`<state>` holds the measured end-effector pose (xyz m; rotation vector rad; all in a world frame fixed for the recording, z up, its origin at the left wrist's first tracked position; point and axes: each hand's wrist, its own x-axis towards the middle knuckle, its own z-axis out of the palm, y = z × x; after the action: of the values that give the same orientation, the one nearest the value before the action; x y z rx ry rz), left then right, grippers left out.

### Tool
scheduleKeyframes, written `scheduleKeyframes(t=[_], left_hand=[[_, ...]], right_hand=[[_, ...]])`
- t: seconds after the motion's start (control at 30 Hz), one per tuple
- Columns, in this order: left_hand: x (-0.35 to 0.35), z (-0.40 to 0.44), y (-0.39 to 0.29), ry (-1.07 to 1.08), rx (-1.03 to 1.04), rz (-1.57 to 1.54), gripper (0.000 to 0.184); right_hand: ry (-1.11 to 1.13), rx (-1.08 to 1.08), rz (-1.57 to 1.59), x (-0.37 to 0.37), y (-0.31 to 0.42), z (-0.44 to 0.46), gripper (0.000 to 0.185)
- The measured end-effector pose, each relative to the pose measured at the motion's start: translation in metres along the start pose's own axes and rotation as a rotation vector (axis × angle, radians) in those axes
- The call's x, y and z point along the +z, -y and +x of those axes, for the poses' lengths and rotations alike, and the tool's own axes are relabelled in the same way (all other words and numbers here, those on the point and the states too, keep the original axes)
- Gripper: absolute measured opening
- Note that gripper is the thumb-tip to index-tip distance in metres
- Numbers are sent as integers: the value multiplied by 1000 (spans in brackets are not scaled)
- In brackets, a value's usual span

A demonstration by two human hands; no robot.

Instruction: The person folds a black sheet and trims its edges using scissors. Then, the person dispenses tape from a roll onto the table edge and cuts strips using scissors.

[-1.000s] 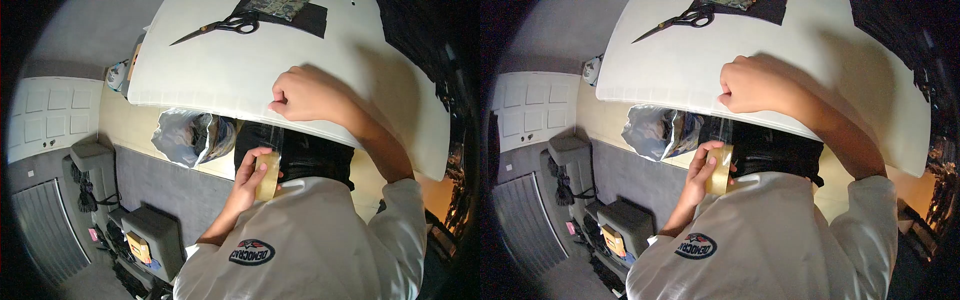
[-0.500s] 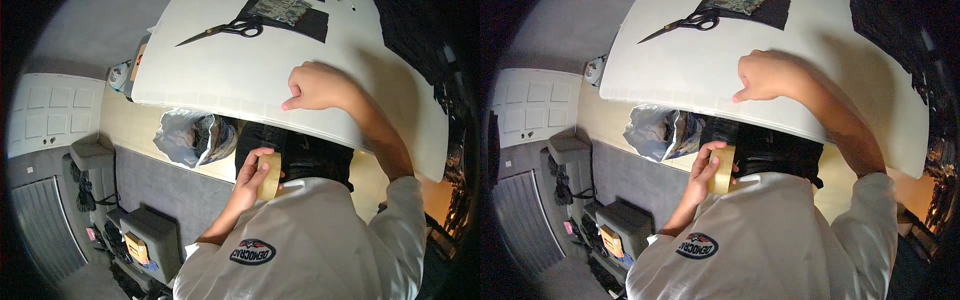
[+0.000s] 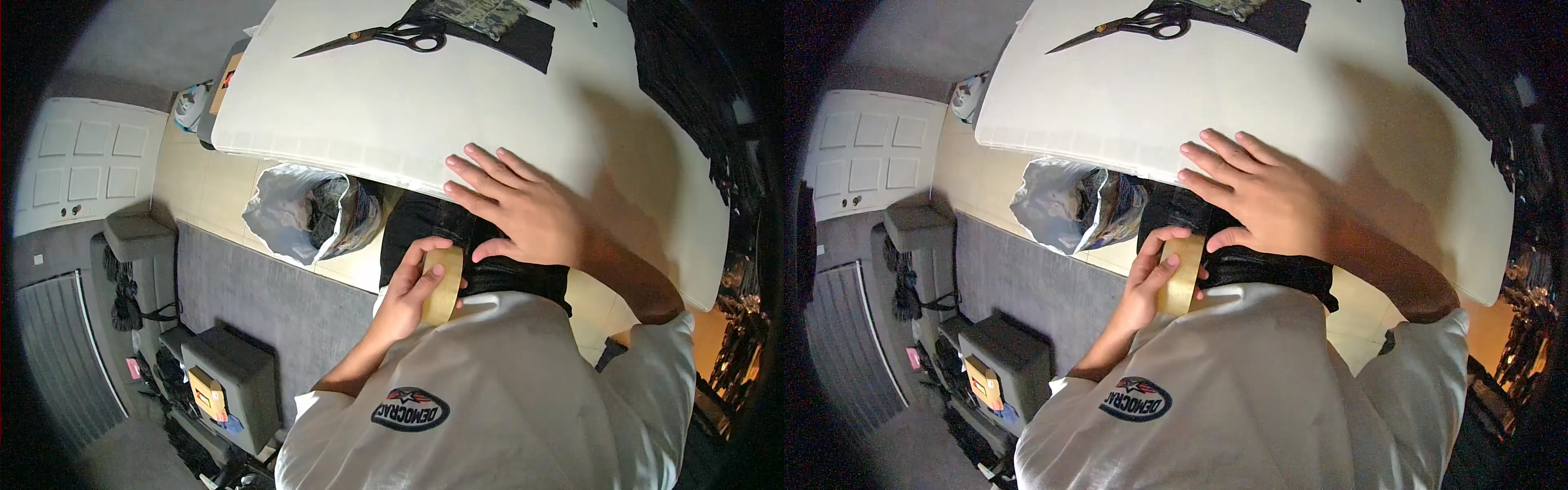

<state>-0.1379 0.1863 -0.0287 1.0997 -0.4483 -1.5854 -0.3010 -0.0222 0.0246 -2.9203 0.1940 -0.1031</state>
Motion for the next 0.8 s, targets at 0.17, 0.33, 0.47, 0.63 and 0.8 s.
scheduleKeyframes(t=[0.17, 0.33, 0.47, 0.63, 0.8], left_hand=[[-3, 2, 1, 31, -1, 4, 40], [-1, 2, -3, 32, -7, 12, 47], [1, 2, -4, 40, -3, 11, 51], [-1, 4, -3, 24, -5, 33, 54], [-1, 3, 0, 19, -12, 52, 54]], right_hand=[[5, -50, -95, -17, -3, -5, 77], [341, 355, 2, -62, -33, 72, 31], [-379, 104, -76, -19, -123, 136, 32], [-202, 166, -56, -23, -152, 195, 35], [-120, 209, -170, -1, -185, 225, 29]])
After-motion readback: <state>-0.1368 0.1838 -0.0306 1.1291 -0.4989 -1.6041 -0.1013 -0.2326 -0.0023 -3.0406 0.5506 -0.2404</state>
